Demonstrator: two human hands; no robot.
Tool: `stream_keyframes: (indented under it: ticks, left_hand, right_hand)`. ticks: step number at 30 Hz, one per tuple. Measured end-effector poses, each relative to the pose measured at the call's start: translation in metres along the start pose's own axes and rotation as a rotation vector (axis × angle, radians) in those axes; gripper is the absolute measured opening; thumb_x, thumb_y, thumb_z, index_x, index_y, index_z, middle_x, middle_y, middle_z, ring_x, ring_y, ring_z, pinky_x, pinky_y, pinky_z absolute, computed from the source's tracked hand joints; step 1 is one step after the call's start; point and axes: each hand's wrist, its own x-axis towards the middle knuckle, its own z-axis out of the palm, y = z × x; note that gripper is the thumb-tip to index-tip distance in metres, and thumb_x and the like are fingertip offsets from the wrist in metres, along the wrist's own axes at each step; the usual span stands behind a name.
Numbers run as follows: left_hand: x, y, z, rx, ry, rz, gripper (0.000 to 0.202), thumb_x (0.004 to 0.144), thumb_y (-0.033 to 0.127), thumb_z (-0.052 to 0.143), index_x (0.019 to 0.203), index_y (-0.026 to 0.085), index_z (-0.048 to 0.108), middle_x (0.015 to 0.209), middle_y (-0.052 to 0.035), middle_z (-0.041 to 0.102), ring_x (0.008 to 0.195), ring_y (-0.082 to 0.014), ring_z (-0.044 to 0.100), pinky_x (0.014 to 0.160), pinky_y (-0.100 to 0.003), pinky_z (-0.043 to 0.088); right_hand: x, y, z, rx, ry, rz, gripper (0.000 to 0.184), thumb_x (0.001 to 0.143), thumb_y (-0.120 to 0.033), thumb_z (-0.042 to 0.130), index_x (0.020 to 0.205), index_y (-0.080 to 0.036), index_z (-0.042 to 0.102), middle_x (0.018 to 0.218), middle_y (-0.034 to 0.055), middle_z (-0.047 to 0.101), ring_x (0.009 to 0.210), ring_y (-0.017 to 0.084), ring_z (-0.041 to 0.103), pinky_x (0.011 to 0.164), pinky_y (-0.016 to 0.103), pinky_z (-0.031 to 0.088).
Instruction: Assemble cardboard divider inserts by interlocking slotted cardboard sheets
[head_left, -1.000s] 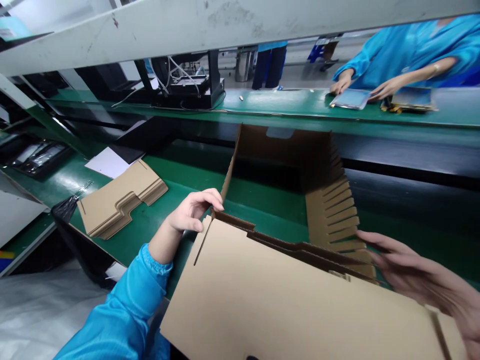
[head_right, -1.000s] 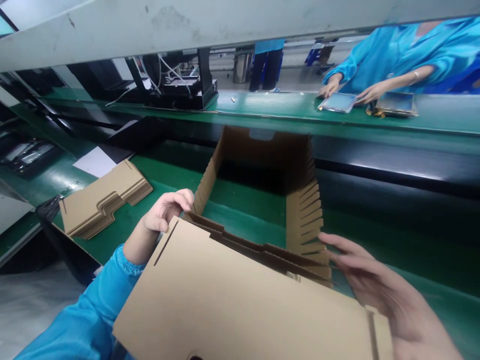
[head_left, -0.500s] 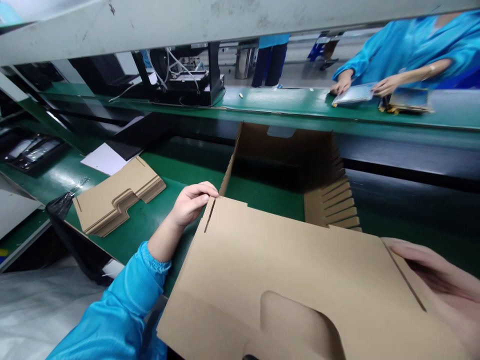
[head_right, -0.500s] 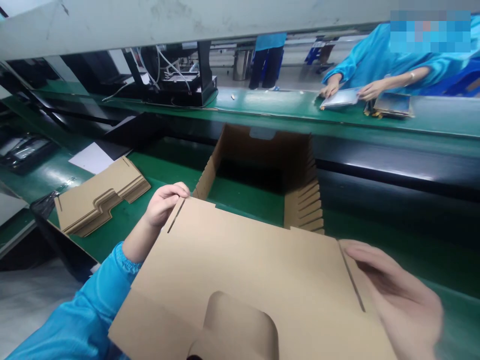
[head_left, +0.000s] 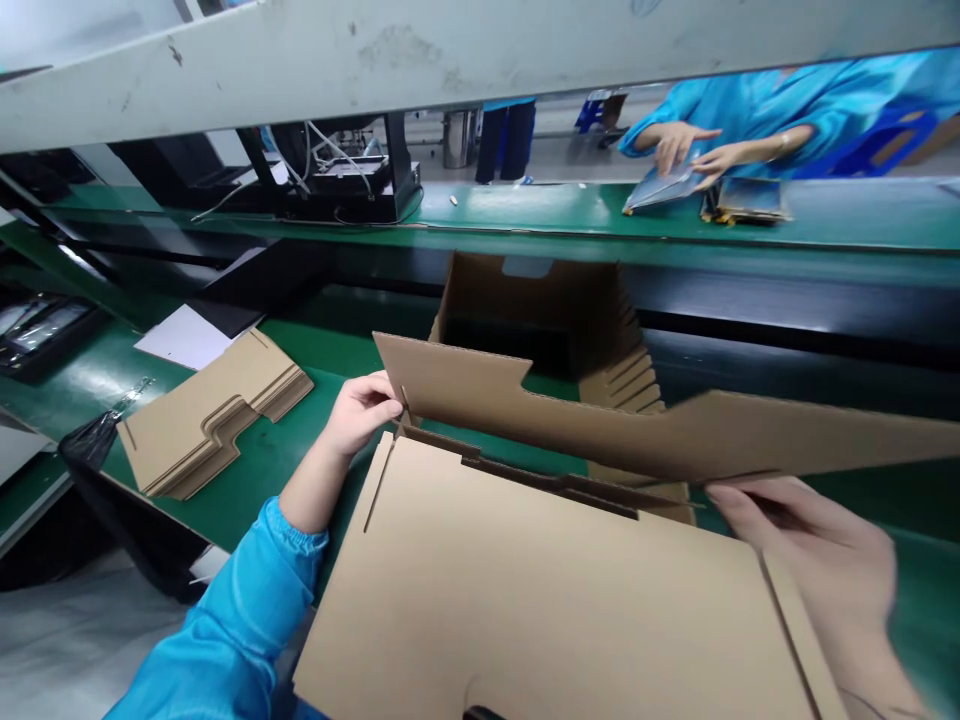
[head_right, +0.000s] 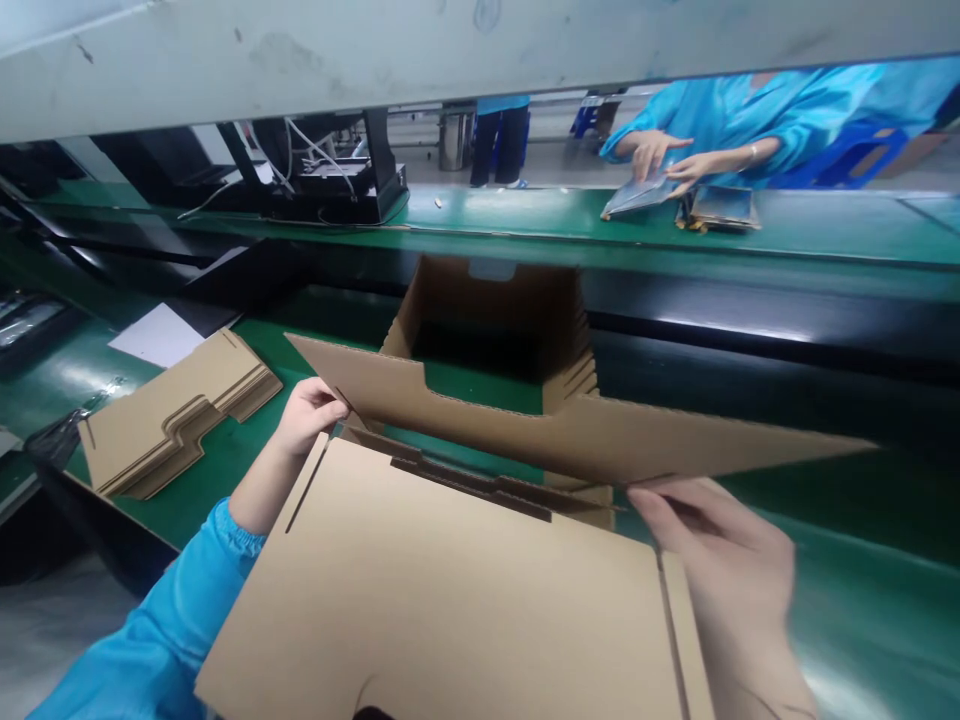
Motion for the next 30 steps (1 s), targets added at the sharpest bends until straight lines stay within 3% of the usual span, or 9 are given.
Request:
stream_keyframes:
  ticks: [5,10,15,18,21,25,28,30]
  left_hand:
    - [0.003,0.002,-0.003,-0.008,-0.073,-0.042,0.041,0.08,0.05,0.102,0.072,0.018,0.078,0.07,-0.0043,0.072,0.067,-0.0165,0.066,0.067,-0.029,0.055]
    - [0.003,0.003,-0.009,-0.002,-0.077,-0.057,0.041,0.078,0.049,0.103,0.079,0.017,0.078,0.078,-0.0049,0.073,0.07,-0.0163,0.066,0.069,-0.028,0.056]
    - [0.002,0.008,-0.008,0.028,-0.128,-0.077,0.035,0.082,0.042,0.101,0.082,0.016,0.077,0.082,-0.005,0.071,0.072,-0.0159,0.066,0.067,-0.026,0.055]
    - [0.001,0.009,-0.01,0.082,-0.144,-0.087,0.037,0.083,0.045,0.1,0.08,0.015,0.077,0.081,-0.0053,0.07,0.073,-0.0166,0.067,0.067,-0.027,0.055]
    - [0.002,0.006,-0.018,0.218,-0.216,-0.126,0.037,0.081,0.045,0.1,0.077,0.015,0.078,0.082,-0.0066,0.072,0.074,-0.0182,0.067,0.069,-0.029,0.055]
    - [0.007,0.001,-0.033,0.377,-0.387,-0.234,0.031,0.081,0.042,0.1,0.082,0.016,0.083,0.089,-0.0099,0.076,0.085,-0.0239,0.073,0.079,-0.033,0.058]
    - [0.008,-0.003,-0.038,0.231,-0.38,-0.169,0.04,0.082,0.054,0.099,0.092,0.017,0.085,0.099,-0.0122,0.077,0.094,-0.0254,0.073,0.087,-0.035,0.058]
    - [0.006,-0.005,-0.036,0.03,-0.327,-0.092,0.06,0.077,0.07,0.097,0.108,0.019,0.085,0.105,-0.0124,0.074,0.096,-0.0254,0.07,0.09,-0.036,0.057]
  right_hand:
    - [0.003,-0.001,0.002,0.047,-0.126,-0.099,0.038,0.066,-0.058,0.092,0.068,-0.023,0.08,0.082,0.0086,0.075,0.072,0.023,0.07,0.062,0.03,0.058]
    - [0.006,0.014,0.002,0.117,-0.207,0.021,0.038,0.062,-0.054,0.095,0.079,-0.022,0.086,0.088,0.0092,0.079,0.08,0.027,0.075,0.074,0.035,0.066]
    - [0.002,0.012,0.004,0.094,-0.168,-0.014,0.037,0.065,-0.055,0.093,0.076,-0.021,0.085,0.087,0.0097,0.077,0.079,0.026,0.074,0.067,0.033,0.063]
    - [0.006,0.013,0.003,0.028,-0.212,-0.097,0.037,0.071,-0.057,0.088,0.073,-0.02,0.082,0.083,0.0101,0.075,0.075,0.026,0.072,0.063,0.032,0.059]
    - [0.015,0.016,0.002,-0.031,-0.373,-0.161,0.043,0.076,-0.064,0.085,0.073,-0.022,0.082,0.093,0.0125,0.079,0.084,0.031,0.077,0.069,0.036,0.063]
    - [0.022,0.019,0.003,-0.02,-0.633,-0.12,0.052,0.079,-0.075,0.086,0.078,-0.023,0.084,0.107,0.0135,0.082,0.104,0.038,0.081,0.088,0.043,0.069]
    - [0.023,0.02,0.0,0.054,-0.546,-0.029,0.051,0.071,-0.07,0.094,0.09,-0.023,0.087,0.116,0.0147,0.081,0.109,0.037,0.08,0.095,0.044,0.069]
    - [0.022,0.019,-0.005,0.236,-0.447,0.03,0.055,0.067,-0.07,0.098,0.097,-0.024,0.088,0.116,0.0153,0.081,0.107,0.035,0.08,0.096,0.045,0.069]
